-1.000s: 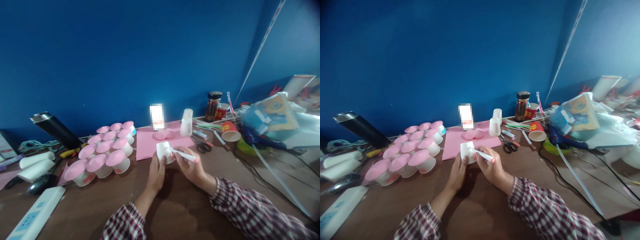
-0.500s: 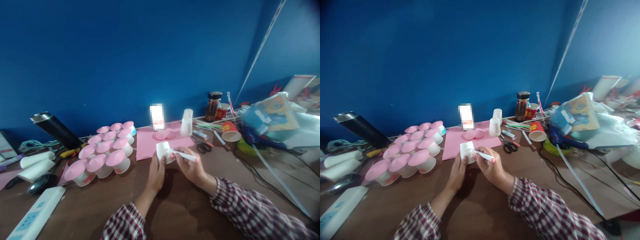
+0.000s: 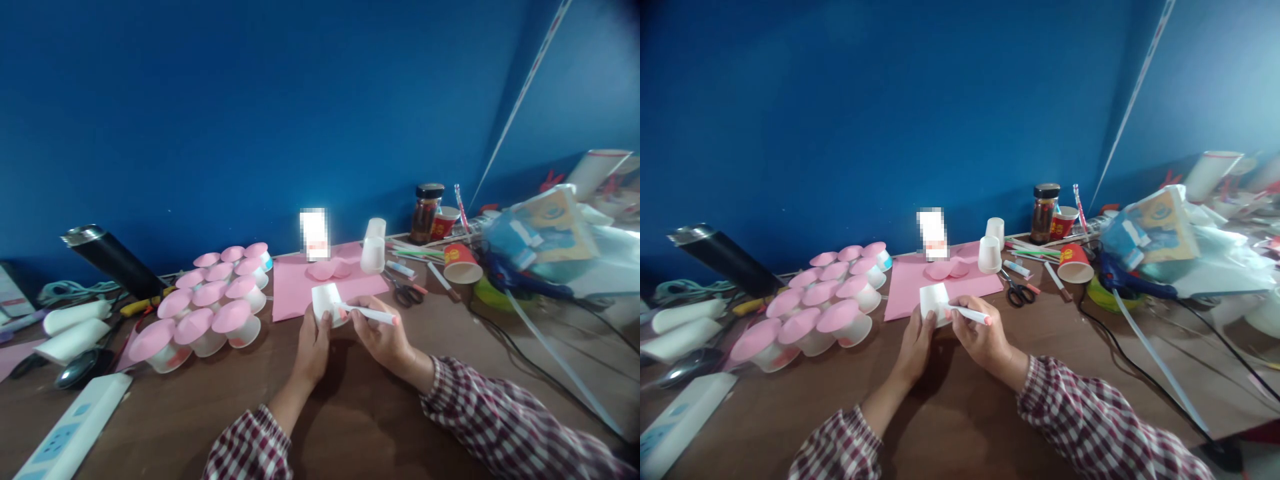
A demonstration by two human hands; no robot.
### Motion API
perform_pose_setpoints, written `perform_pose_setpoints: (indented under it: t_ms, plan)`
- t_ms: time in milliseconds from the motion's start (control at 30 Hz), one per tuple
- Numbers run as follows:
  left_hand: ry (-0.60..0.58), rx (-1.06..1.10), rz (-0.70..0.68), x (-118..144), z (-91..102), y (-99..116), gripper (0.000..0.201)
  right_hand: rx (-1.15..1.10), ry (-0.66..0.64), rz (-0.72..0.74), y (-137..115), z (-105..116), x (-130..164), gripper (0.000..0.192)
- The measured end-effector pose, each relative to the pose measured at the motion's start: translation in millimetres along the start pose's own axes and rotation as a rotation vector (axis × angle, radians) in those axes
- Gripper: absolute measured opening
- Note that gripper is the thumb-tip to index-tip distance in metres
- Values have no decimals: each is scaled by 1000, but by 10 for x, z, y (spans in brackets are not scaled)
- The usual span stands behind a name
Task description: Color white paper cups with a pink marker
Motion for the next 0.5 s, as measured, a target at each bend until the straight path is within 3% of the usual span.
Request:
perform_pose_setpoints:
  t_ms: [500]
  plan:
    - [-42, -6, -16, -1, -27, -11, 39, -53, -23, -23, 18, -46, 31, 14]
Point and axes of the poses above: each hand's wrist, its own x-axis away from the middle knuckle, its own z-axis out of the back of the hand, y = z × x, the point moved 5 cm from there along -x, towards the middle knuckle, and after that the axes turned 2 degrees about x, right-handed, at the moved point
